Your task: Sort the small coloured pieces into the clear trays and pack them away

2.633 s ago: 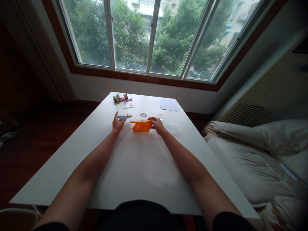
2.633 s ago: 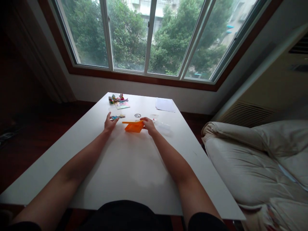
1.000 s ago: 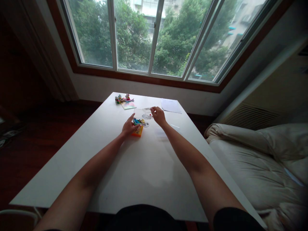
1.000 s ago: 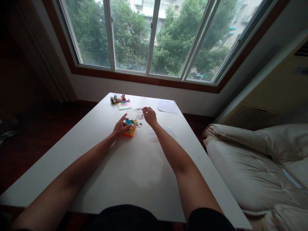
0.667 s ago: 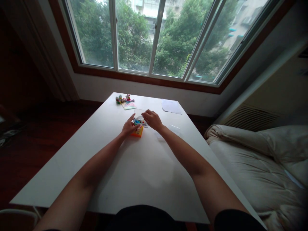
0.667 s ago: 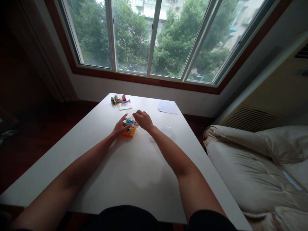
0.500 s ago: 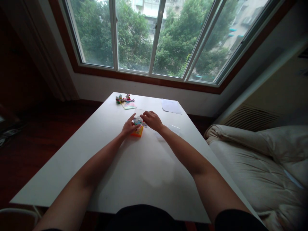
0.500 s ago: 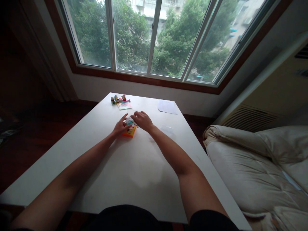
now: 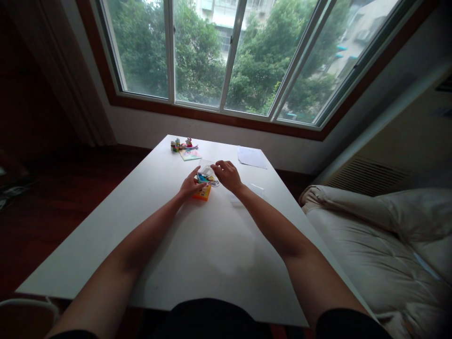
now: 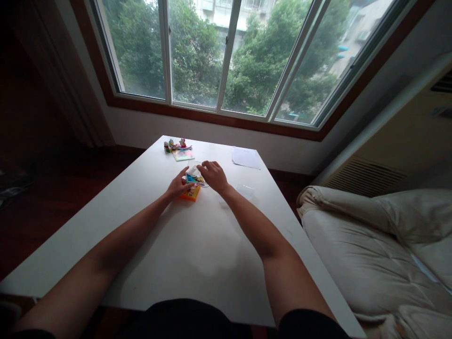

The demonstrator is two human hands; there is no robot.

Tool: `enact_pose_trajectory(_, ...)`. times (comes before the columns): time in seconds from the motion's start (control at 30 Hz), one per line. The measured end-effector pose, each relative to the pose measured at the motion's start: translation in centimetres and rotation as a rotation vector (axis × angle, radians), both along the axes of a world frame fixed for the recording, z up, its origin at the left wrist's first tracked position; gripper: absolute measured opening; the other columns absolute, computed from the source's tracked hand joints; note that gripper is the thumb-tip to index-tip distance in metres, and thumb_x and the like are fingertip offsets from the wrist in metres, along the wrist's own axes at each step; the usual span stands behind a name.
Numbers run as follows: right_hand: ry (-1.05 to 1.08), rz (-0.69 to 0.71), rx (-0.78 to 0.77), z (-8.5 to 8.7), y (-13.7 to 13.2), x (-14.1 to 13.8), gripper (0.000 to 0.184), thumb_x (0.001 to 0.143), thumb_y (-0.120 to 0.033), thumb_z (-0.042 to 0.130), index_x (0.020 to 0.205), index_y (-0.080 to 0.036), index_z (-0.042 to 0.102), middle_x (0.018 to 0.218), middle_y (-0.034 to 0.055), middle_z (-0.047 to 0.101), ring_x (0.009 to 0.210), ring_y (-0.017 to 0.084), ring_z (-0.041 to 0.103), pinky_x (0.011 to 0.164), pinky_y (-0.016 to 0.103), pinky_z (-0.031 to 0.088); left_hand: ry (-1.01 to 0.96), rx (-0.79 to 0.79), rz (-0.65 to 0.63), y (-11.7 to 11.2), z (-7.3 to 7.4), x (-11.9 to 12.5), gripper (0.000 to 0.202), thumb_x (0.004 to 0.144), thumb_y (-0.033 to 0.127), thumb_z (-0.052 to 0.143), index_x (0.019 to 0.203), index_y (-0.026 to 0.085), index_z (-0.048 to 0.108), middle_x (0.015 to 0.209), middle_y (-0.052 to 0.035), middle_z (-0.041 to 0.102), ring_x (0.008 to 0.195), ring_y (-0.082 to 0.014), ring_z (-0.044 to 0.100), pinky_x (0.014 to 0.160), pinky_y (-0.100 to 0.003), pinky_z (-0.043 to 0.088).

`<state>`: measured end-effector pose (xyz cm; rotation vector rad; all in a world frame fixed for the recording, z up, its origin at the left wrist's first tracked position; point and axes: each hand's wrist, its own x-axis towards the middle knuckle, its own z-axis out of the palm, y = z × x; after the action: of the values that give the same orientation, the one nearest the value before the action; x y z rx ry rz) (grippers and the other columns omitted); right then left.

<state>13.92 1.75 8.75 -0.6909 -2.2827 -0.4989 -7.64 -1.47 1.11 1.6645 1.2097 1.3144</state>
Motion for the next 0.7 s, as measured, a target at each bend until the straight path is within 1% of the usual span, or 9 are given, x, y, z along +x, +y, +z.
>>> enact_pose_trajectory(0.1, 0.282, -0.062, -0.150, -0.2, 0.2, 0.1, 0.025, 0.103, -0.026, 0.045, 0.113, -0.022, 0.068, 0.107, 0.0089, 0.065, 0.087, 0.019, 0.060, 0.083, 0.034, 0.048, -0.039, 0.005, 0.023, 0.4, -0.5, -0.2, 0.104, 0.075, 0.033, 0.083, 0.161, 0.034, 0.024, 0.125, -0.0068, 0.060, 0.071, -0.0098, 0.065, 0.061, -0.022, 0.053)
enact_pose_trajectory(0.2, 0.620, -0.161, -0.326, -1.0, 0.6, 1.1, 0.032, 0.103, -0.037, 0.041, 0.111, -0.020, 0.067, 0.105, 0.0080, 0.066, 0.081, 0.018, 0.062, 0.077, 0.032, 0.050, -0.122, -0.008, 0.061, 0.9, -0.9, -0.6, 0.111, 0.073, 0.032, 0.084, 0.162, 0.035, 0.018, 0.123, -0.0060, 0.058, 0.076, -0.0106, 0.066, 0.065, -0.023, 0.055)
enact_pose_trajectory(0.27, 0.782, -0.249, -0.466, -1.9, 0.9, 2.3, 0.038, 0.102, -0.046, 0.041, 0.109, -0.019, 0.066, 0.100, 0.0068, 0.067, 0.075, 0.017, 0.063, 0.073, 0.031, 0.051, -0.184, -0.034, 0.084, 1.1, -0.9, -0.9, 0.107, 0.073, 0.033, 0.084, 0.161, 0.032, 0.022, 0.121, -0.0063, 0.057, 0.078, -0.0112, 0.066, 0.066, -0.024, 0.055)
enact_pose_trajectory(0.3, 0.826, -0.277, -0.544, -2.5, 1.0, 3.0, 0.040, 0.100, -0.049, 0.042, 0.109, -0.019, 0.066, 0.097, 0.0059, 0.067, 0.071, 0.017, 0.063, 0.070, 0.030, 0.051, -0.210, -0.051, 0.096, 1.2, -0.9, -1.0, 0.102, 0.074, 0.034, 0.083, 0.159, 0.031, 0.026, 0.121, -0.0066, 0.056, 0.078, -0.0111, 0.065, 0.066, -0.024, 0.055)
enact_pose_trajectory(0.37, 0.833, -0.277, -0.646, -3.8, 0.6, 4.3, 0.040, 0.097, -0.051, 0.045, 0.110, -0.018, 0.066, 0.095, 0.0049, 0.068, 0.067, 0.016, 0.065, 0.070, 0.031, 0.052, -0.255, -0.080, 0.117, 1.2, -0.7, -1.2, 0.092, 0.076, 0.035, 0.082, 0.154, 0.029, 0.034, 0.121, -0.0073, 0.056, 0.075, -0.0105, 0.064, 0.063, -0.024, 0.055)
enact_pose_trajectory(0.43, 0.778, -0.214, -0.692, -5.1, -0.2, 5.3, 0.036, 0.095, -0.046, 0.050, 0.112, -0.019, 0.067, 0.100, 0.0051, 0.067, 0.067, 0.015, 0.065, 0.071, 0.031, 0.053, -0.295, -0.088, 0.135, 1.1, -0.5, -1.2, 0.082, 0.077, 0.035, 0.081, 0.147, 0.027, 0.040, 0.119, -0.0078, 0.056, 0.074, -0.0104, 0.063, 0.060, -0.023, 0.055)
enact_pose_trajectory(0.5, 0.673, -0.144, -0.716, -6.1, -1.3, 5.7, 0.031, 0.094, -0.039, 0.052, 0.112, -0.021, 0.070, 0.104, 0.0053, 0.066, 0.067, 0.014, 0.065, 0.072, 0.031, 0.054, -0.322, -0.077, 0.155, 1.0, -0.4, -1.0, 0.071, 0.076, 0.036, 0.081, 0.136, 0.025, 0.045, 0.116, -0.0080, 0.058, 0.075, -0.0106, 0.063, 0.058, -0.021, 0.054)
enact_pose_trajectory(0.6, 0.498, -0.102, -0.724, -7.0, -2.8, 5.6, 0.028, 0.093, -0.028, 0.053, 0.113, -0.023, 0.073, 0.105, 0.0055, 0.063, 0.072, 0.014, 0.064, 0.077, 0.031, 0.054, -0.325, -0.069, 0.162, 0.9, -0.3, -0.7, 0.055, 0.076, 0.038, 0.081, 0.120, 0.023, 0.051, 0.107, -0.0063, 0.062, 0.071, -0.0100, 0.063, 0.055, -0.019, 0.052)
enact_pose_trajectory(0.7, 0.353, -0.099, -0.703, -7.3, -3.7, 5.3, 0.033, 0.092, -0.021, 0.054, 0.121, -0.024, 0.071, 0.109, 0.0067, 0.062, 0.083, 0.016, 0.064, 0.084, 0.032, 0.053, -0.312, -0.083, 0.116, 0.9, -0.3, -0.5, 0.048, 0.078, 0.041, 0.080, 0.114, 0.022, 0.054, 0.096, -0.0041, 0.065, 0.063, -0.0097, 0.062, 0.053, -0.019, 0.051)
